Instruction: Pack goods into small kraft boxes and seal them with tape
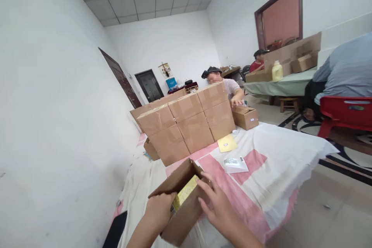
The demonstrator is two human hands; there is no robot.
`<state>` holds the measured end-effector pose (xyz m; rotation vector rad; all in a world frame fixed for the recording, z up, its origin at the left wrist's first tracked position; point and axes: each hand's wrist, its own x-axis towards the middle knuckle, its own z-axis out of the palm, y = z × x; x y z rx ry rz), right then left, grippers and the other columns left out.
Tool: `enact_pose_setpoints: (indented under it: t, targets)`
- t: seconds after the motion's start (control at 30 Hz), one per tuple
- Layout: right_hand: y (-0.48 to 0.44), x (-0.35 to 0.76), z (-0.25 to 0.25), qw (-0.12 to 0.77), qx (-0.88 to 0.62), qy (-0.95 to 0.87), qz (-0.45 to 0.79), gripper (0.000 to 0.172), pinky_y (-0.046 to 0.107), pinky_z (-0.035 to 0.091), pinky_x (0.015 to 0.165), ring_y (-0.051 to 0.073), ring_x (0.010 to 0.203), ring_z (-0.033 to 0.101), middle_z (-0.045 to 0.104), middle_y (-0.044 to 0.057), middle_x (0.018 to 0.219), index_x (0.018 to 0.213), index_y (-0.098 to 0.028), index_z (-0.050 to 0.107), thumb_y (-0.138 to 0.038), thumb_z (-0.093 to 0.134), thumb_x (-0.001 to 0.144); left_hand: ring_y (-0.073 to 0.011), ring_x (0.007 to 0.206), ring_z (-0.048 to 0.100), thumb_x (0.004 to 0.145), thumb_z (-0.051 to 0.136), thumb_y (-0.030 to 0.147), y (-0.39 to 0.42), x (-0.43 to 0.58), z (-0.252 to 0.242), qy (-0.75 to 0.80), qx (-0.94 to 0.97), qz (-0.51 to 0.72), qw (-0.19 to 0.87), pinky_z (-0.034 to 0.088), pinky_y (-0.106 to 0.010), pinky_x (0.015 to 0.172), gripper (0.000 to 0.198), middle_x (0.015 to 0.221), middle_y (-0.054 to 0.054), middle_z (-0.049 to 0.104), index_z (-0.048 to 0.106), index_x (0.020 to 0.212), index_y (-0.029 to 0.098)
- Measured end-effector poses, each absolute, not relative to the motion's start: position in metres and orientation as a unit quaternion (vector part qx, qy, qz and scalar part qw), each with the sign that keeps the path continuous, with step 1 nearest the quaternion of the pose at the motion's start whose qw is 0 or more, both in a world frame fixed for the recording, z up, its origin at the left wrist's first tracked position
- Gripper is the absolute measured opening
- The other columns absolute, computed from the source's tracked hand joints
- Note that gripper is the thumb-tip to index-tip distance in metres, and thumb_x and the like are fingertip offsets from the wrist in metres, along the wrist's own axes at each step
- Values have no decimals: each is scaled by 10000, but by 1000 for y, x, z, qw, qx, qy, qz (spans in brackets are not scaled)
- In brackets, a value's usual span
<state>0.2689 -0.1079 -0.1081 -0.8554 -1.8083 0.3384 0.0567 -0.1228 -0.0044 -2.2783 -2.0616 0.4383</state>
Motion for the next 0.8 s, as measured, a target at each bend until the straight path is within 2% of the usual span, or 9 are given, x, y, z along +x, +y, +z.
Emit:
enact_pose_setpoints:
  t: [0.07, 0.13, 0.2, 0.37, 0.57, 0.67, 0.8]
  targets:
    - [-99, 271, -115, 562, -397, -711, 143, 616, 506, 508, 1074, 319, 1436, 429, 390, 152, 1552, 1491, -273, 412, -171, 557, 902, -367, 1024, 727, 798, 431, 104, -122, 55, -4, -666, -731, 144, 29, 545, -501, 859, 479, 1093, -146, 766, 700, 1159, 266]
    - [-89, 275, -118, 560, -403, -701, 181, 672, 523, 491, 1092, 321, 1433, 439, 442, 148, 1536, 1522, -267, 374, -210, 599, 891, -366, 1037, 723, 797, 440, 115, -120, 54, -4, -671, -727, 141, 38, 546, -500, 870, 460, 1101, -152, 762, 702, 1149, 251]
    - [-80, 278, -117, 539, -373, -719, 232, 684, 526, 467, 1115, 315, 1389, 496, 524, 134, 1487, 1505, -258, 408, -216, 639, 863, -370, 1034, 723, 811, 439, 139, -118, 52, -5, -675, -724, 140, 39, 550, -505, 869, 429, 1098, -156, 761, 714, 1125, 239]
    - [-74, 278, -110, 535, -332, -715, 303, 476, 480, 517, 1035, 298, 1204, 631, 642, 116, 1344, 1322, -226, 580, -173, 600, 850, -352, 1042, 724, 829, 482, 216, -114, 48, -5, -676, -723, 144, 24, 550, -460, 885, 368, 1094, -146, 768, 754, 1074, 246]
    - [-78, 278, -112, 520, -336, -717, 321, 433, 408, 503, 1000, 279, 1184, 613, 634, 121, 1330, 1313, -220, 590, -230, 591, 880, -359, 1009, 728, 796, 527, 253, -113, 44, -6, -676, -727, 125, -3, 546, -461, 876, 324, 1044, -135, 780, 783, 996, 249]
    - [-77, 279, -112, 511, -344, -722, 314, 421, 414, 482, 1016, 282, 1186, 589, 633, 114, 1294, 1307, -225, 597, -260, 594, 888, -310, 1004, 730, 795, 563, 295, -116, 41, -3, -666, -741, 83, -26, 542, -394, 890, 297, 1032, -83, 788, 781, 997, 295]
    - [-75, 279, -111, 498, -362, -725, 307, 425, 431, 467, 1028, 285, 1162, 570, 614, 114, 1209, 1283, -219, 614, -263, 625, 861, -222, 1110, 682, 896, 502, 419, -122, 27, -3, -635, -769, -31, -61, 502, -290, 970, 366, 1211, -28, 743, 719, 1174, 319]
